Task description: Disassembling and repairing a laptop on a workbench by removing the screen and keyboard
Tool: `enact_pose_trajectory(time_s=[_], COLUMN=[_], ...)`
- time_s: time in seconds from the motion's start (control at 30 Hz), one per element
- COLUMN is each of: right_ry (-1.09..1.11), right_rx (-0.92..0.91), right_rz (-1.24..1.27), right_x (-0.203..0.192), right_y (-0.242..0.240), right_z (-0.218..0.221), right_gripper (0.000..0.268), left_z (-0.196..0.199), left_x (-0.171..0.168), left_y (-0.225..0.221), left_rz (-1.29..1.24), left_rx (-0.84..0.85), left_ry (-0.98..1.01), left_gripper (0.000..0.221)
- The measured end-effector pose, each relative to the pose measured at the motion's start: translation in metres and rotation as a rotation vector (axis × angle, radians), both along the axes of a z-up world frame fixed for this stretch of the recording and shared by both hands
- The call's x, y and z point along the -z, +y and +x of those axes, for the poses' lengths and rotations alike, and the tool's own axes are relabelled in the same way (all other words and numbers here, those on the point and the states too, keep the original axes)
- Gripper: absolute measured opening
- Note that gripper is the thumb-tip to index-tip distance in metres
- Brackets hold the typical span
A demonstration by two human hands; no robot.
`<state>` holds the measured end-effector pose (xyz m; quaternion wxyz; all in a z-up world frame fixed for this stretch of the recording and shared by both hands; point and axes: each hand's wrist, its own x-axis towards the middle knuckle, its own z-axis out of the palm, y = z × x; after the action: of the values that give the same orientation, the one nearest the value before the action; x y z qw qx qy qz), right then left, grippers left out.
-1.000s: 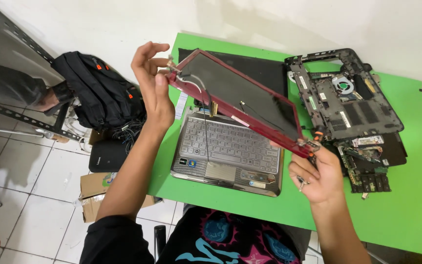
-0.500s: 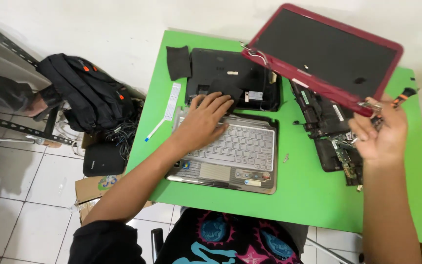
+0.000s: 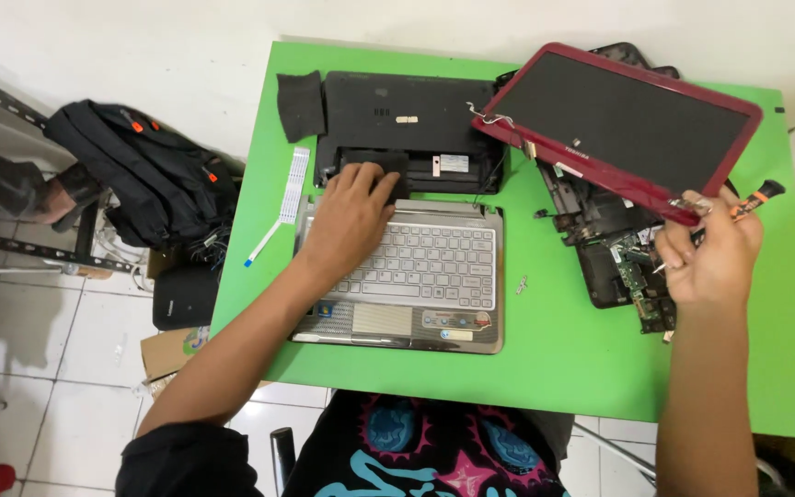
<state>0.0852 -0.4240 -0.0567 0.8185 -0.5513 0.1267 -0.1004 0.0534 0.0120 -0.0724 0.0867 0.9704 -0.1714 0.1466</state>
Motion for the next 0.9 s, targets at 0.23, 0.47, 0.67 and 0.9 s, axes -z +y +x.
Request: enact_pose_trajectory(time_s=[0.23,0.47,0.67,0.9], right_ry=[0.057,-0.115,-0.213,-0.437], right_rx=[0.148,0.2,0.22,0.189], right_rz=[-0.271,-0.388,-0.484,-0.692], right_x=[-0.013,-0.027,-0.019,-0.023], right_y=[0.028,0.051,0.049,0.057], right_z=[-0.01,-0.024,-0.027,-0.035], right_gripper=[0.017,0.033,0.037,0.018], left_z=[0.008,0.004,0.006,0.006], left_x=[0.005,-0.012,0.001,-0.009], left_y=[0.017,0.019,0.022,0.025], left_rz=[-0.067,-0.2,-0.08,-0.068], left_rx=[0.053,-0.007,0.028,0.079], left_ry=[-0.111,-0.089,-0.242,-0.237], left_gripper=[0.017,0.023,0.028,0.05])
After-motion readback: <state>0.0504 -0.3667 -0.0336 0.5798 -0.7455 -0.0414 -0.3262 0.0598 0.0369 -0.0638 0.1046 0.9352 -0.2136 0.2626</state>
